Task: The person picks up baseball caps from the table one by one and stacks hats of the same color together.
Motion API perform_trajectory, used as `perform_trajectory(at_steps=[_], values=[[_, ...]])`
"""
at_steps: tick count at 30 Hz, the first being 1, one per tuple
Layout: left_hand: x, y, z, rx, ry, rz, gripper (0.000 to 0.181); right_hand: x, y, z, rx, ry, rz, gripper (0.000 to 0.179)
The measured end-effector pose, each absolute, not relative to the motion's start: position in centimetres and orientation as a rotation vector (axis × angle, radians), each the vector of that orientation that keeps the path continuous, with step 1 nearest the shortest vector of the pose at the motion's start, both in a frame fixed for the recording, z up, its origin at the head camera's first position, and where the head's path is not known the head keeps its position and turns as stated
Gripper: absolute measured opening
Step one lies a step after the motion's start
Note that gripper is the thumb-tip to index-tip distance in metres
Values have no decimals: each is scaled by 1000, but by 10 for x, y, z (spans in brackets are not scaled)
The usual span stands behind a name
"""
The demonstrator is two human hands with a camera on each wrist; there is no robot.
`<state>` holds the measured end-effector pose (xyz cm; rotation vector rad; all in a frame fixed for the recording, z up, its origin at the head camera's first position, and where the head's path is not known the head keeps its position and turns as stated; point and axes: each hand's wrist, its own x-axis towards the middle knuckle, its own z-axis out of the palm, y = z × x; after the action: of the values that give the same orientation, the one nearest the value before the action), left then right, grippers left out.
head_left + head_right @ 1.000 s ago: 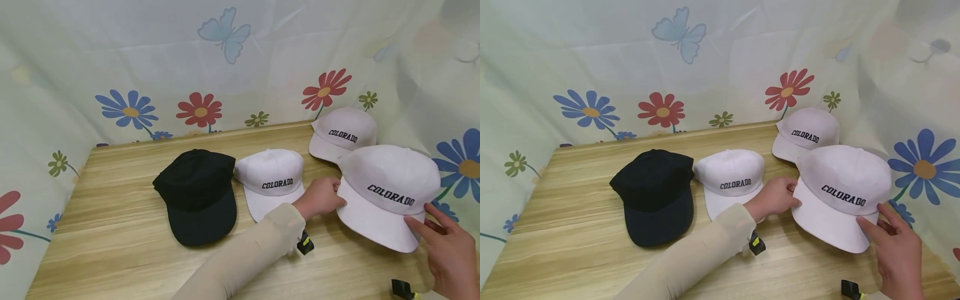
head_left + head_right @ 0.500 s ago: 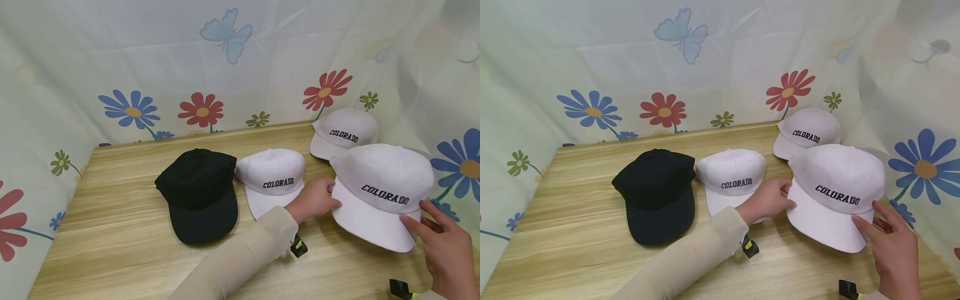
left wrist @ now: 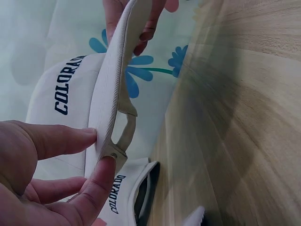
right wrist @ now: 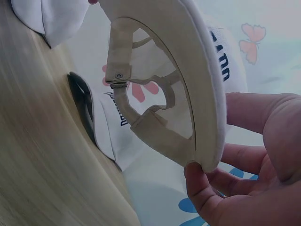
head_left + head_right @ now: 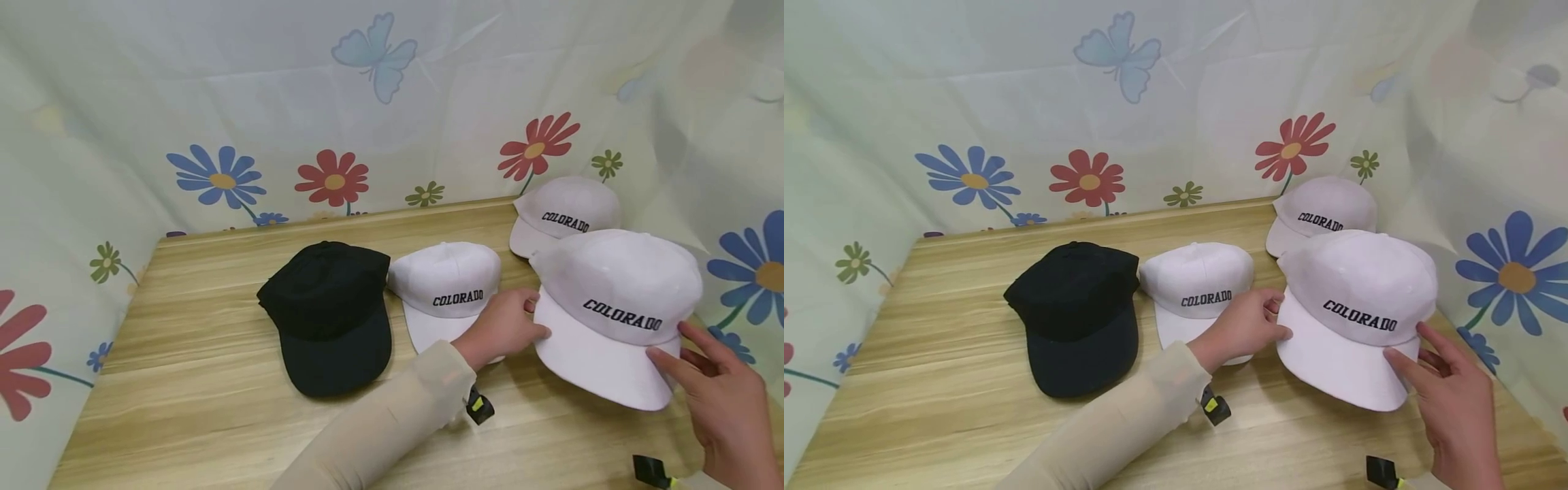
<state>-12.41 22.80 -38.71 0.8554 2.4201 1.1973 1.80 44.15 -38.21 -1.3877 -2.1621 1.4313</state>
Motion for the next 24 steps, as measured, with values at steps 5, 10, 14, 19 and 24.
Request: perform_trajectory(at_steps=[5, 10, 14, 19, 24], values=[[-122, 222, -385, 843, 2430, 1215, 49, 15, 437, -380, -1377, -2188, 1417, 80], [-121, 217, -383, 817, 2439, 1245, 50, 12, 431, -377, -1360, -2209, 1394, 77], [-119, 211, -382, 856, 2474, 1226, 40, 12, 428, -377, -1337, -2249, 1370, 77], [-117, 202, -382, 871, 2489, 1232, 36, 13, 425, -379, -1282, -2334, 1326, 79], [-115, 191, -383, 863, 2450, 1292, 27, 13, 424, -379, -1247, -2416, 1290, 79]])
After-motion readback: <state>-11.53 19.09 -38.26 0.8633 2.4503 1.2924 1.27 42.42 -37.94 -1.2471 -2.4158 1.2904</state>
